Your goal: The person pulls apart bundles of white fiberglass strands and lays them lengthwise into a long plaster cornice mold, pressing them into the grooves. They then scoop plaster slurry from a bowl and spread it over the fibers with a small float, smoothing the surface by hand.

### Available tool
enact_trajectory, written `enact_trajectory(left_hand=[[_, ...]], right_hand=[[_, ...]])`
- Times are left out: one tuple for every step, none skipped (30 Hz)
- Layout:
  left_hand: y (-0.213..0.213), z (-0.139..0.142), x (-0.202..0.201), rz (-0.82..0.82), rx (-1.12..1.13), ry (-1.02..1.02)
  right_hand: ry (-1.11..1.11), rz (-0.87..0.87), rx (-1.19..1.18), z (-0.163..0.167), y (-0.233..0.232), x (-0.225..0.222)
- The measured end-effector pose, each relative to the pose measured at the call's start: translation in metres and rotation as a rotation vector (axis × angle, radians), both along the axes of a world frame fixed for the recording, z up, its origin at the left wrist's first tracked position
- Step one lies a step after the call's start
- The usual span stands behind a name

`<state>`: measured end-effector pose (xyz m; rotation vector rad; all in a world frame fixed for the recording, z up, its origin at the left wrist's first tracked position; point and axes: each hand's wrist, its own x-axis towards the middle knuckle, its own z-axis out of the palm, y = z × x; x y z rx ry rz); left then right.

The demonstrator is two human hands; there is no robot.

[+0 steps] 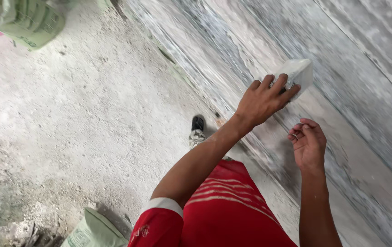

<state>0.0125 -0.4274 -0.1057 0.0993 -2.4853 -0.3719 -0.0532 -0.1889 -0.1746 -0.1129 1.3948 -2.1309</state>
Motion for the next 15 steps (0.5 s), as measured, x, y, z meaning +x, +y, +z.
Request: enact_trajectory(left_hand=[[-0.025,0.000,-0.007,0.002,0.022,-0.006],[-0.050,0.001,-0.009,0.036,0.067,-0.043],[-0.082,0.004,-0.011,0.065,0.098,-0.074],[-0.113,0.008,-0.019,0.087,0.120,-0.099],[-0.136,0.013,-0.030,0.075,0.112,-0.102],[-0.159,0.017,-0.038,0.071,0.106,-0.104],[-0.181,0.019,-0.045,0.073,0.104,-0.108],[-0.195,0.018,-0.052,0.069,0.144,-0.110],[-0.204,0.015,-0.061,0.058,0.190,-0.118],[-0.216,0.010,-0.070,0.045,0.233,-0.127],[-0.233,0.005,-0.081,0.079,0.196,-0.147],[-0.254,-0.001,-0.095,0.113,0.154,-0.157],[-0.274,-0.006,-0.105,0.147,0.114,-0.171],[-0.297,-0.013,-0.111,0.170,0.132,-0.198],[-0.325,-0.019,-0.118,0.193,0.151,-0.226]], right_hand=[[0.008,0.006,-0.026,-0.003,-0.030,-0.011],[0.010,0.013,-0.047,-0.002,-0.056,-0.019],[-0.006,-0.007,-0.084,0.000,-0.085,-0.028],[-0.017,-0.035,-0.131,0.004,-0.115,-0.037],[-0.023,-0.063,-0.173,0.010,-0.141,-0.049],[0.015,-0.051,-0.177,0.018,-0.167,-0.060],[0.050,-0.033,-0.179,0.024,-0.191,-0.069],[0.080,-0.021,-0.168,0.030,-0.209,-0.074],[0.122,-0.017,-0.151,0.036,-0.223,-0.079],[0.164,-0.014,-0.136,0.041,-0.238,-0.085],[0.210,-0.011,-0.125,0.046,-0.253,-0.092],[0.242,-0.038,-0.118,0.049,-0.268,-0.099],[0.270,-0.066,-0.107,0.053,-0.280,-0.101],[0.290,-0.098,-0.088,0.055,-0.289,-0.098],[0.290,-0.119,-0.071,0.056,-0.301,-0.094]])
